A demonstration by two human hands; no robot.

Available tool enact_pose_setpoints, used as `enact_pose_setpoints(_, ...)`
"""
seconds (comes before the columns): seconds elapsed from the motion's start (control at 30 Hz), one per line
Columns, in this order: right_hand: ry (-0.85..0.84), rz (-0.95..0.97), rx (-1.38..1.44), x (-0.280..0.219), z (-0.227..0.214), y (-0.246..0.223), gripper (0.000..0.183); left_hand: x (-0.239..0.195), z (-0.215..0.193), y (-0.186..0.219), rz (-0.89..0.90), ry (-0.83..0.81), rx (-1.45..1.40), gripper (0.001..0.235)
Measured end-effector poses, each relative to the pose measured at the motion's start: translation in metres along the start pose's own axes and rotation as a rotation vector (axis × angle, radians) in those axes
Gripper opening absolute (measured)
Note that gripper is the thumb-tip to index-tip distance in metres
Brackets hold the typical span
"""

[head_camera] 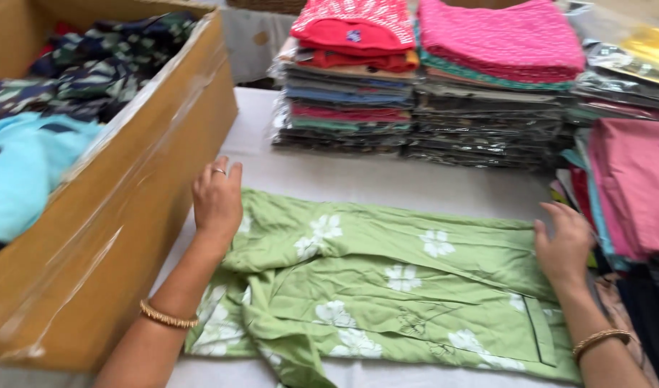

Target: The person folds a light green floral shirt and a light blue polka-dot shirt on a white surface. They smooth the fabric, fold the sleeves and sides, and stack the finished items.

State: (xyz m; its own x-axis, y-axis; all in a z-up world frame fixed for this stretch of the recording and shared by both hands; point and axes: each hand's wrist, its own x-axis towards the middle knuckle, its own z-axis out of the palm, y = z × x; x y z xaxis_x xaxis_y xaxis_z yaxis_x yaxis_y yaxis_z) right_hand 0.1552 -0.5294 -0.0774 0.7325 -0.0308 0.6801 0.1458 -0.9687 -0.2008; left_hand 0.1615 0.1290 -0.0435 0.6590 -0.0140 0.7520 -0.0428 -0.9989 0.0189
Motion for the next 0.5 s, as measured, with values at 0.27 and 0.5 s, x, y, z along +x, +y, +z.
enact_pose_setpoints(0.27, -0.869, -0.135, -0.104, -0.008, 0.021, -0.06, 0.065, 0.016, -0.057, 0.068, -0.053, -1.284, -0.062, 0.07)
enact_pose_setpoints(0.5, -0.684, 0.15, -0.153, -0.009, 0.047, 0.023, 0.067, -0.04, 0.028, -0.058, -0.231, -0.727, -0.567, 0.047)
